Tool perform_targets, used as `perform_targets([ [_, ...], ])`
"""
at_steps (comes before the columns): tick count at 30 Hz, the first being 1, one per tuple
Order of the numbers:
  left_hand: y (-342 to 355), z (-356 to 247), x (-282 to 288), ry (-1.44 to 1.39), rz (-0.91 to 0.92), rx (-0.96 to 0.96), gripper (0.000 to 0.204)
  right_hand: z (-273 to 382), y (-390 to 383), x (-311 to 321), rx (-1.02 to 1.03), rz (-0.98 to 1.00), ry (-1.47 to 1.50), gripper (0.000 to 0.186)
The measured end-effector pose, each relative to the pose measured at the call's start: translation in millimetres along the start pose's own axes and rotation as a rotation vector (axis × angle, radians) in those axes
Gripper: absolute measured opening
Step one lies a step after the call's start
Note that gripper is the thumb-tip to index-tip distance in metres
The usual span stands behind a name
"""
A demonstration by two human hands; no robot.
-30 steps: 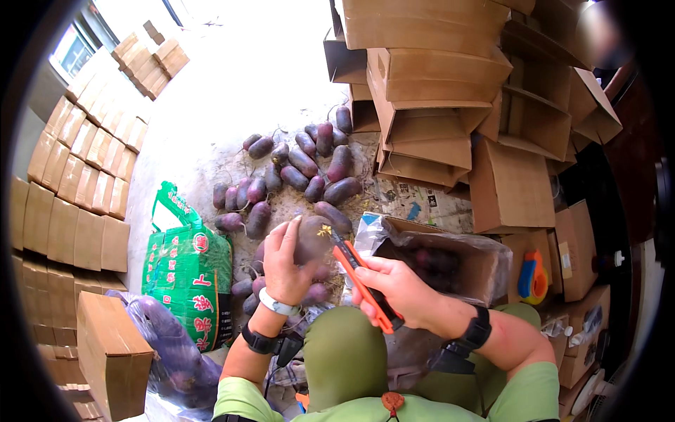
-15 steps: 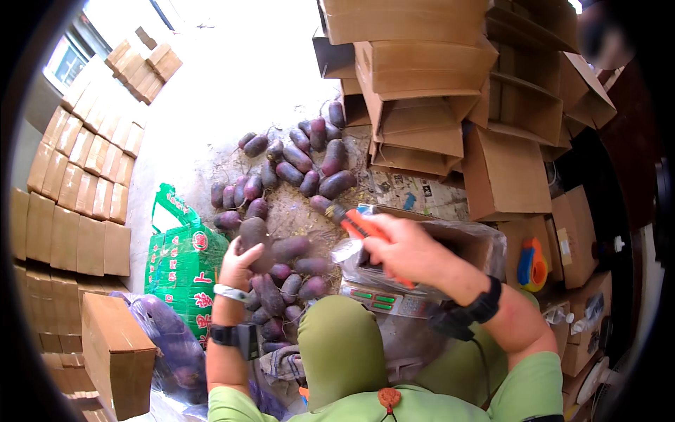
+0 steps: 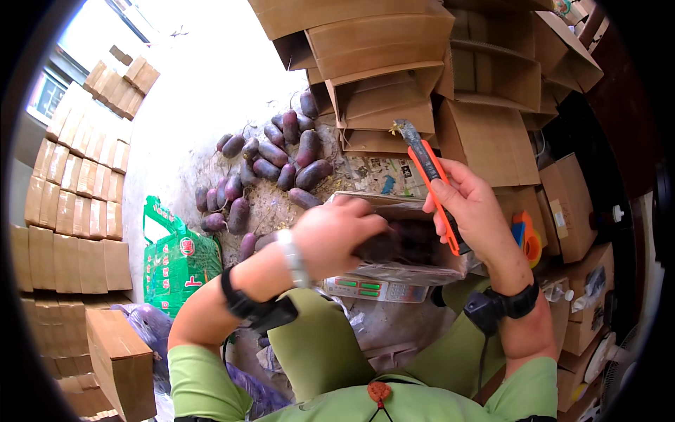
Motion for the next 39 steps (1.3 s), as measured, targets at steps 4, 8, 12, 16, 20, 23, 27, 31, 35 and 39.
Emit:
perform_targets([
  [4, 68.2, -12.6, -68.4, 0.531, 0.316, -0.172, 0.02, 0.8, -0.9, 1.7, -0.001, 0.023, 0.011, 0.036],
  [8, 95.4, -10.5, -126.1, 0.974, 0.73, -0.181, 0.023, 6.4, -5.5, -0.3, -0.044, 0.026, 0.017, 0.037],
  [12, 100.5, -6.2, -144.0, 0.874, 0.833, -0.195, 0.03, 7.5, -6.0, 3.2, -0.049, 0.028, 0.05, 0.038],
  [16, 113.2, -6.5, -114.9, 0.256, 0.525, -0.039, 0.039, -0.6, -1.5, 8.4, -0.041, 0.019, 0.033, 0.037],
  [20, 62.7, 9.1, -34.4, -0.251, 0.158, -0.132, 0.045, -5.8, 3.4, 4.1, -0.08, 0.044, -0.008, 0.037],
  [23, 1.2, 56.5, -7.1, -0.436, -0.2, -0.1, 0.043, -7.9, 6.0, -2.8, -0.117, 0.054, -0.044, 0.037],
  [27, -93.0, 148.4, -53.9, -0.622, -0.585, 0.399, 0.035, -11.9, 10.4, -10.7, -0.153, 0.043, -0.091, 0.036],
  [31, -190.6, 218.0, -183.0, -0.565, -0.537, 0.849, 0.038, -18.2, 18.3, -23.1, -0.185, 0.072, -0.128, 0.036],
  [35, -247.9, 222.4, -301.3, -0.698, -0.56, 1.093, 0.037, -26.6, 24.6, -30.5, -0.183, 0.087, -0.156, 0.037],
  [39, -274.3, 191.7, -361.6, -1.097, -0.708, 1.266, 0.033, -31.3, 31.6, -41.4, -0.216, 0.077, -0.191, 0.037],
])
Point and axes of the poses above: each hand's wrist, its own y-axis towards the middle knuckle, its own x-axis out of the back of the hand, z = x × y, the point moved 3 cm from there along y, towards the middle knuckle, and after that the axes turned 8 degrees about z, right-handed, at the moved point
